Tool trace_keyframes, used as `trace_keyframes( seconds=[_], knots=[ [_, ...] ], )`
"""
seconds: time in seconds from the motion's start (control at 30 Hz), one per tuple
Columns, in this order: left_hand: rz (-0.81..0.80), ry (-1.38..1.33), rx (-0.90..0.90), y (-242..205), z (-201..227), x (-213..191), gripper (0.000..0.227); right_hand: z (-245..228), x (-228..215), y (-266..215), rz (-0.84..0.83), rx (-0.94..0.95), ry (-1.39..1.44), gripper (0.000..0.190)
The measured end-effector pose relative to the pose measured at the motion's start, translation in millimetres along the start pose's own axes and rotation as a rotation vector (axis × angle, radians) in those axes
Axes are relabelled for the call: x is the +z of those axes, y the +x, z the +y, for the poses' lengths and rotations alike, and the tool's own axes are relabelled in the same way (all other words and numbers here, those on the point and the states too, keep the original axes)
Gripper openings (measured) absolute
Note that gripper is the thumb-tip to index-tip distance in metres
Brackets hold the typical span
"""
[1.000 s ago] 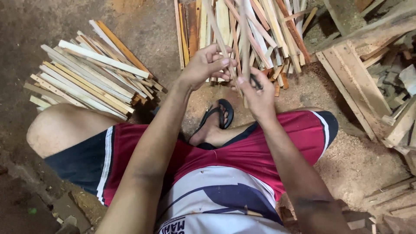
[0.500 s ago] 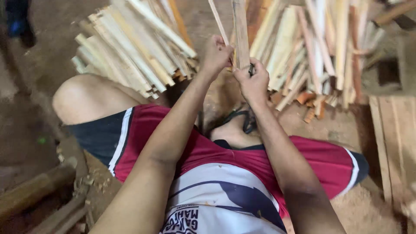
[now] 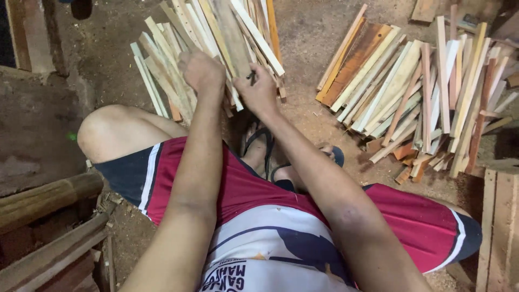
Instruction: Marking thin wooden strips with a pencil for measurement or cutting while sitting on a workshop floor.
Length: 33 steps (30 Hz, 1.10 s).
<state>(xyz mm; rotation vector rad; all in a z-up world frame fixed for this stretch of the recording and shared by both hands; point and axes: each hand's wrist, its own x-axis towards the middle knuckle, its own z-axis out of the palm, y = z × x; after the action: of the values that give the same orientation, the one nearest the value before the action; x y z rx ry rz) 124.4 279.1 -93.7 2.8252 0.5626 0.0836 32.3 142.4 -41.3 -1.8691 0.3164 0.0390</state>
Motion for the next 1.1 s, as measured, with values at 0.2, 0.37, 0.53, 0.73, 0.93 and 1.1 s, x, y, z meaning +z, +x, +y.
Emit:
trace_keyframes(
  seconds=[0.2,0.37,0.53,0.73,0.93,1.1],
  knots=[
    [-0.08,0.193,-0.126,25,14,25,0.082,26,-13,-1,0.149,0.059,0.107,0.077],
    [0.079,-0.358,0.47,-42,85,-22,0.047,87,-107,-10,0.41,-0.18,-0.167,0.057],
    [0.024,-0.678,0.88,-105,154,-3,0.037,129,-237,-44,0.548,0.002,-0.256,0.056],
    [-0.375,-0.594,0.98,-189,217,11,0.039,174,-343,-111,0.897,-0.116,-0.797,0.054],
    [-0.757,-0.526,0.876,-246,250,-1,0.035,222,-364,-128,0.926,0.077,-0.649,0.059],
    [-1.107,-0.545,0.697,-265,260,-3,0.038,167,-361,-144,0.816,0.4,0.13,0.05]
  ],
)
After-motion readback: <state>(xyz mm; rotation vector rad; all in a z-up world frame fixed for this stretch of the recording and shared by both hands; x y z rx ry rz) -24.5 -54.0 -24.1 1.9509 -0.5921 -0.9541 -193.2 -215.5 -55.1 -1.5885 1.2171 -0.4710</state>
